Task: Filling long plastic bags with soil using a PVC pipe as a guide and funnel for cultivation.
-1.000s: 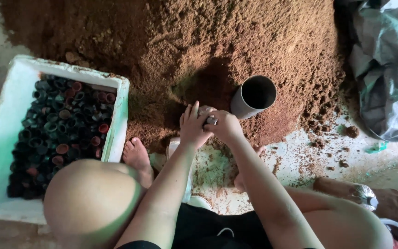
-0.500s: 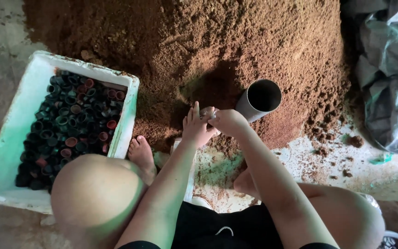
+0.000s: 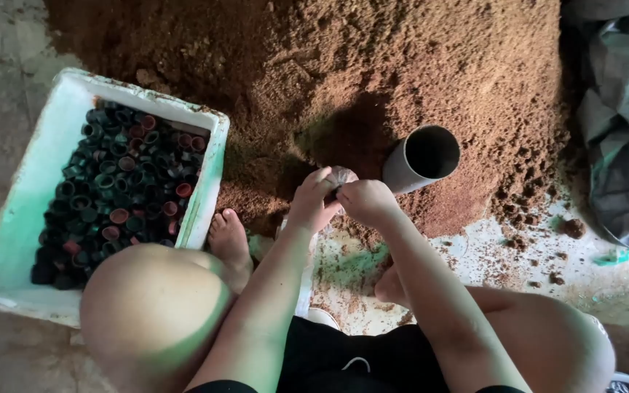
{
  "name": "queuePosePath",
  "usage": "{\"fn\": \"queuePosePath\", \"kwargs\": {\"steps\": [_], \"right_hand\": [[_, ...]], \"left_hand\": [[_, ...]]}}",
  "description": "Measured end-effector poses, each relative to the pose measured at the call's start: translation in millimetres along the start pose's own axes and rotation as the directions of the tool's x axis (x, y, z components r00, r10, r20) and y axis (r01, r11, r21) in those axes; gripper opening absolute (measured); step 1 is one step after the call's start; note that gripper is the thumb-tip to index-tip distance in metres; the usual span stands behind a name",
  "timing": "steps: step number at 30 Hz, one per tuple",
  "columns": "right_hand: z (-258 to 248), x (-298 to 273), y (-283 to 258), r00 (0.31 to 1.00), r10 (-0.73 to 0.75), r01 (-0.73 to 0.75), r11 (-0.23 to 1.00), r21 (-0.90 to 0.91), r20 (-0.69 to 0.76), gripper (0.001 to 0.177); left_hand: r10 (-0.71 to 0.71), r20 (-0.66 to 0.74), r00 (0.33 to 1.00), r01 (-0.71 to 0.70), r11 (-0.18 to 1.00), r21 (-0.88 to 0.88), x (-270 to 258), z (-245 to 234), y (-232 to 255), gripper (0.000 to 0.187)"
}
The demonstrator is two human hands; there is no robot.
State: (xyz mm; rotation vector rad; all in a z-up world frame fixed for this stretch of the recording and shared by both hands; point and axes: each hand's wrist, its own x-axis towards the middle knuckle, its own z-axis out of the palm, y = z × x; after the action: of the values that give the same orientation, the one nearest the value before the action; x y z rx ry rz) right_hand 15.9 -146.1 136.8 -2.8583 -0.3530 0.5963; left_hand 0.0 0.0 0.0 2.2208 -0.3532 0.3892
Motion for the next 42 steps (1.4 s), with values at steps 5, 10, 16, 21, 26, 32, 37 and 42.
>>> {"fn": "queuePosePath", "kwargs": {"steps": [5,10,16,21,26,32,37,42], "right_hand": [[-3,-9,9,0.995,0.085,-0.092,0.975,0.201,0.044,0.028],[-8,-8,13,0.994,0.101,-0.108,0.957,0.270,0.037,0.025],[-58,-7,-18,0.971,0.201,-0.203,0.979,0.001,0.131,0.074],[12,41,26,0.927,0.306,-0.267,0.944,-0.193,0.218,0.048],[-18,58,31,0.890,0.321,-0.306,0.947,-0.098,0.325,0.052],[-42,53,19,0.819,0.299,-0.355,0.934,0.023,0.490,0.064],[7,68,55,0.828,0.296,-0.428,0.882,0.196,0.477,0.036],[-10,41,42,0.888,0.308,-0.439,0.791,0.427,0.341,0.030]], "left_hand": [[-0.184,0.177,0.967,0.204,0.973,-0.105,7,-14,12,0.045],[-0.238,0.281,0.930,0.271,0.958,-0.087,21,-20,14,0.054],[-0.256,0.289,0.923,0.273,0.962,-0.021,29,-17,20,0.043],[-0.291,0.267,0.919,0.311,0.950,-0.035,22,11,12,0.048],[-0.319,0.283,0.905,0.347,0.936,-0.053,27,-7,26,0.032],[-0.347,0.296,0.890,0.375,0.926,-0.039,27,-8,25,0.037],[-0.416,0.415,0.809,0.449,0.893,0.019,37,-24,41,0.038],[-0.303,0.275,0.912,0.286,0.953,0.101,27,-8,31,0.033]]}}
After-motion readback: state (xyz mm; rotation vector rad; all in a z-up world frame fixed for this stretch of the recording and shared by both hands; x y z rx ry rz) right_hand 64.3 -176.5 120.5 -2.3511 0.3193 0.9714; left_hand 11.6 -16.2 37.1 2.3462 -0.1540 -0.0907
